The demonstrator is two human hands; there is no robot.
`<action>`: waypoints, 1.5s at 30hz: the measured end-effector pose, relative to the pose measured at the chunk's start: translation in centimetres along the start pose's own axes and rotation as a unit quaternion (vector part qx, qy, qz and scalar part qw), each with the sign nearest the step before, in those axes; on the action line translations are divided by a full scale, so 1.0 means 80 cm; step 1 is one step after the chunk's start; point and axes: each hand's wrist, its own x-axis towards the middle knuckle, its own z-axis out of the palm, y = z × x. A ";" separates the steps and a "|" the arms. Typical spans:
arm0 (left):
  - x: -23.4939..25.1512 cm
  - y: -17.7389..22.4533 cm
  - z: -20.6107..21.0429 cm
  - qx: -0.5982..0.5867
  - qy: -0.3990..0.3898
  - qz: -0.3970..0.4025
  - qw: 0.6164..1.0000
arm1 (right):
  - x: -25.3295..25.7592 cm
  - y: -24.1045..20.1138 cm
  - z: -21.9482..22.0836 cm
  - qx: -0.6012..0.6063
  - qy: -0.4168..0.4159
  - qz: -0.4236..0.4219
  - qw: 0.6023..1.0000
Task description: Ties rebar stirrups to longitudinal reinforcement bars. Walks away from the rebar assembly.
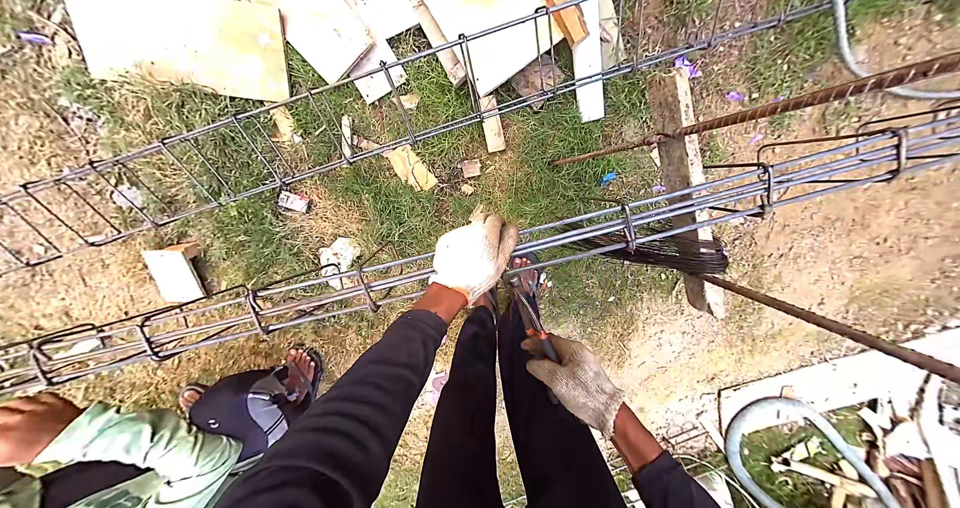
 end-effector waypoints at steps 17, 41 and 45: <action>-0.002 0.005 0.006 0.016 0.033 -0.022 0.999 | -0.004 -0.005 -0.015 -0.103 0.000 -0.045 0.994; 0.009 0.007 0.016 -0.004 0.030 -0.066 0.997 | 0.102 0.102 0.068 -0.109 0.208 -0.266 0.935; 0.008 0.012 0.023 -0.005 0.073 -0.083 0.994 | 0.079 0.079 0.043 -0.135 0.139 -0.208 0.959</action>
